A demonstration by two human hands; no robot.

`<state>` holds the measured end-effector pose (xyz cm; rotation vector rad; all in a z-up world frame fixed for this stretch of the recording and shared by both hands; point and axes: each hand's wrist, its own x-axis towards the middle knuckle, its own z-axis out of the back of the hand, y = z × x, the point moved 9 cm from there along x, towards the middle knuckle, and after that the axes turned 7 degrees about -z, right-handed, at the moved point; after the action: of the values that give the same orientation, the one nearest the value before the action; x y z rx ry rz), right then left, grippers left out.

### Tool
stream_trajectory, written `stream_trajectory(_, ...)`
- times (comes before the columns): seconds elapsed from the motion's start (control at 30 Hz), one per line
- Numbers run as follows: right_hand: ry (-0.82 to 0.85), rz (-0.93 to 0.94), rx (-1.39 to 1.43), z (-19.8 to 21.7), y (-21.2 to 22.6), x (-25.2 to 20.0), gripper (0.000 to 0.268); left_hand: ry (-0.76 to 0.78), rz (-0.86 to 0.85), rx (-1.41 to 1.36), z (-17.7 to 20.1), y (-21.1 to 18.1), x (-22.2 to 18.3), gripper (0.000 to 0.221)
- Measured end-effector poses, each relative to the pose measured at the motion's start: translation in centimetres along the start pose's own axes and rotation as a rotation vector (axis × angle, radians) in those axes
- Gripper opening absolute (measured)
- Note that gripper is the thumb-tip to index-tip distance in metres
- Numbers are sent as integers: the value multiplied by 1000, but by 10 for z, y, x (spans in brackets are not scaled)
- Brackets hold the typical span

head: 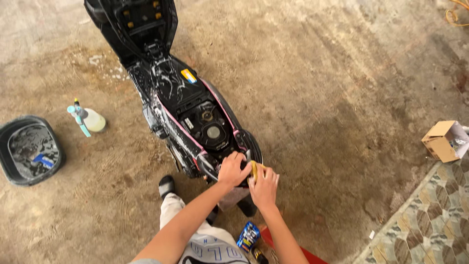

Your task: The person sprays a cleaning solution onto a black scooter with pink accents using a handheld pump sprayer. They then use a yellow sponge to scrub the scooter's body panels, including the seat area and side panels, repeatedly dipping the sponge into a bucket of soapy water to rinse it.

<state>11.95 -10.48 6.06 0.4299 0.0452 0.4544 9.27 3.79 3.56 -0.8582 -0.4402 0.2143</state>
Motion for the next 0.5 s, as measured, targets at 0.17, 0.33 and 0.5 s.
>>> stream_trajectory(0.17, -64, -56, 83, -44, -23, 54, 57, -34, -2, -33, 6, -4, 4, 30)
stream_trajectory(0.33, 58, 32, -110, -106, -2, 157, 68, -40, 9, -40, 7, -2, 2, 27)
stream_trajectory(0.5, 364, -170, -189, -146, -3, 201, 48, -28, -4, -44, 7, 0, 11, 26)
